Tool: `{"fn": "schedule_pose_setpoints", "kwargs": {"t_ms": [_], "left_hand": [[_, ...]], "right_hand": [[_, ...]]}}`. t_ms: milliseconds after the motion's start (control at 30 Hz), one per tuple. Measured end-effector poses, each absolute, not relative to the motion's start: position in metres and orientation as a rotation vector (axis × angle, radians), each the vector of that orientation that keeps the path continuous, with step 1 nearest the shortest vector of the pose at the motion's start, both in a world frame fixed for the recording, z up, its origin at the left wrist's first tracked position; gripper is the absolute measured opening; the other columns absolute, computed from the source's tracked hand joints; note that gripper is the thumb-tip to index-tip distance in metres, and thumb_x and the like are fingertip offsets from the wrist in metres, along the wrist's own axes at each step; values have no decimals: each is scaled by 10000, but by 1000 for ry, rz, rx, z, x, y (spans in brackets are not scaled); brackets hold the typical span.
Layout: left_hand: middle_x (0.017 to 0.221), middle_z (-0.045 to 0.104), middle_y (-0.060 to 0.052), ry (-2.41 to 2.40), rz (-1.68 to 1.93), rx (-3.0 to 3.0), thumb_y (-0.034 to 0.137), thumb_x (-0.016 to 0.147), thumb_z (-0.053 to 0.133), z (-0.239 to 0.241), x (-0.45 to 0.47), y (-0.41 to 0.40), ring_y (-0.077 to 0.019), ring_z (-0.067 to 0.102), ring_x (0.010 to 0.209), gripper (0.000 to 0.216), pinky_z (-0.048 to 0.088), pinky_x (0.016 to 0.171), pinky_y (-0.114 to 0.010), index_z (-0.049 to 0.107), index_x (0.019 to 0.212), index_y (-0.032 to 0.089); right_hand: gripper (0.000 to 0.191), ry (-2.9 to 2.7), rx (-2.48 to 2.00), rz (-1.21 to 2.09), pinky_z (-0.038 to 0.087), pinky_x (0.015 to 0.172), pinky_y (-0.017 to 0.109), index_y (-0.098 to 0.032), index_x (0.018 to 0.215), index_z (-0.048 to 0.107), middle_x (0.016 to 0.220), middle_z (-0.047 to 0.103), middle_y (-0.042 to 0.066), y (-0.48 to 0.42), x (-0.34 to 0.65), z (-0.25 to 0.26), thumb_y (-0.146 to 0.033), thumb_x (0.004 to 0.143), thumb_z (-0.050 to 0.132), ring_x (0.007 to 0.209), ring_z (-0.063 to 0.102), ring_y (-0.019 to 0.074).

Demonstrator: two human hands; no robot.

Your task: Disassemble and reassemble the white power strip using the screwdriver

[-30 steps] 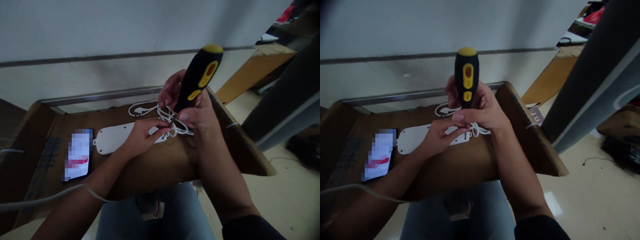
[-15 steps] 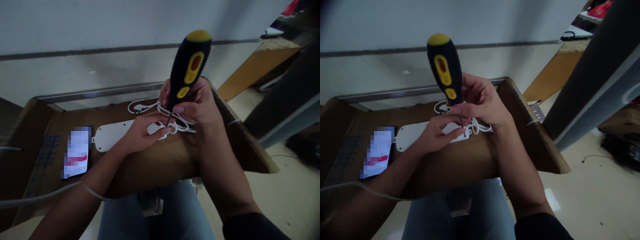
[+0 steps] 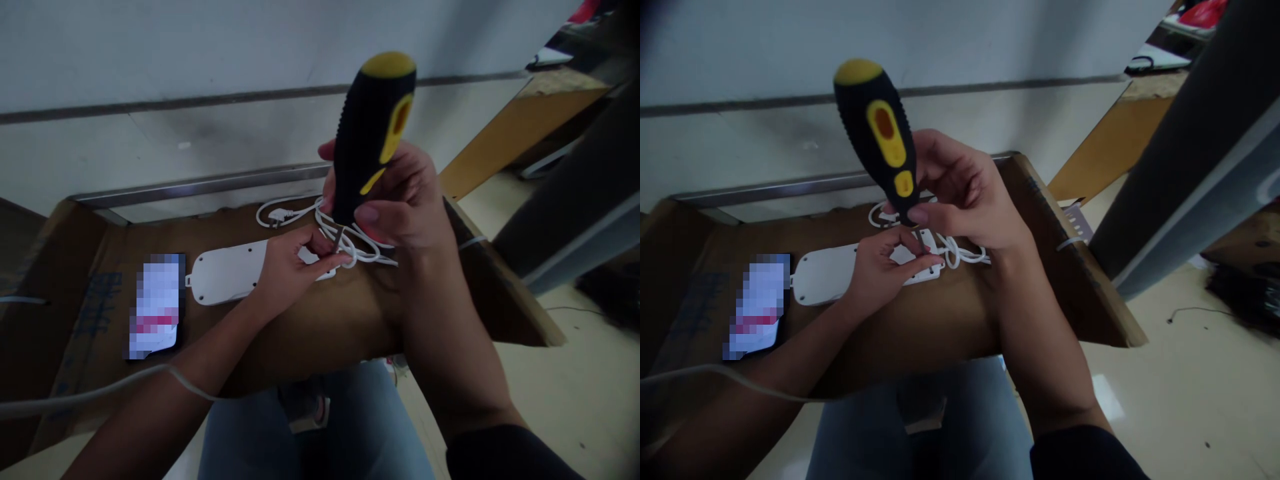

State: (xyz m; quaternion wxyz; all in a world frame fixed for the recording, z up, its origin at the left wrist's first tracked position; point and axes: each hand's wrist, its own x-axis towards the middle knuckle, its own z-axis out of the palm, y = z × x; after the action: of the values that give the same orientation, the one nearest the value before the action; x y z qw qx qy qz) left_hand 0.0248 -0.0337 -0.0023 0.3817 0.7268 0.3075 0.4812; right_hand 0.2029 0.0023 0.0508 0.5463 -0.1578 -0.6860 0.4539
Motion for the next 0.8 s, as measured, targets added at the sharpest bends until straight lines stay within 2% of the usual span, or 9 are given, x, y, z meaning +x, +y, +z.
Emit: {"fn": "schedule_pose_setpoints", "kwargs": {"t_ms": [67,167,267,333,400,467,567,700,800], "left_hand": [[691,717,23,778,1240,1850,520,851,881,-6,28,-35,-106,642,635,421,533,637,-233,659,726,184],[745,733,18,772,1248,1852,432,863,885,-6,27,-35,-116,661,682,328,549,677,-242,676,786,191],[951,805,-31,645,1127,1968,301,939,783,1,21,-32,-149,734,868,114,596,837,-279,743,937,194],[1043,822,-50,580,1001,2019,262,984,706,6,16,-28,-165,756,955,105,601,897,-294,776,1023,194],[1047,831,-49,570,933,2001,261,1005,687,9,11,-25,-166,769,967,135,600,904,-285,797,1045,193],[1029,839,-39,574,927,1956,267,992,724,8,10,-22,-163,778,964,118,596,908,-269,811,1023,193],[983,843,-23,616,978,1891,292,938,810,2,12,-23,-160,783,929,95,593,886,-255,818,937,197],[930,832,-11,680,1027,1882,338,902,855,1,16,-26,-160,772,869,142,589,832,-262,808,891,205],[1036,818,-45,629,988,2034,348,940,801,6,11,-23,-196,761,1005,153,585,964,-328,803,1009,211]], "right_hand": [[583,-1616,-371,1068,583,633,285,-290,1152,721,902,723,-15,1,202,51,-366,610,922,725,646,130],[500,-1526,-459,945,590,644,307,-284,960,754,895,703,-1,-2,200,50,-404,529,976,726,609,140],[469,-1497,-542,894,616,689,336,-308,1010,795,1021,766,20,-4,202,49,-453,593,954,743,640,160],[476,-1512,-513,916,635,744,318,-292,1084,806,1057,784,28,-5,204,48,-408,642,939,766,667,149],[492,-1524,-437,941,646,778,286,-278,1174,794,1017,784,13,-4,205,49,-357,702,909,783,688,128],[521,-1537,-372,955,649,791,258,-292,1229,775,1107,781,-5,-4,204,51,-352,725,896,835,710,111],[515,-1546,-369,952,652,864,252,-311,1170,790,1246,761,-25,-8,202,55,-348,679,941,944,728,114],[297,-1545,-451,922,643,900,246,-259,997,823,952,769,-34,-15,200,59,-219,720,922,857,714,91],[385,-1518,-465,895,614,773,197,-293,1082,818,910,736,-44,-14,201,58,-180,724,907,771,663,62]]}}
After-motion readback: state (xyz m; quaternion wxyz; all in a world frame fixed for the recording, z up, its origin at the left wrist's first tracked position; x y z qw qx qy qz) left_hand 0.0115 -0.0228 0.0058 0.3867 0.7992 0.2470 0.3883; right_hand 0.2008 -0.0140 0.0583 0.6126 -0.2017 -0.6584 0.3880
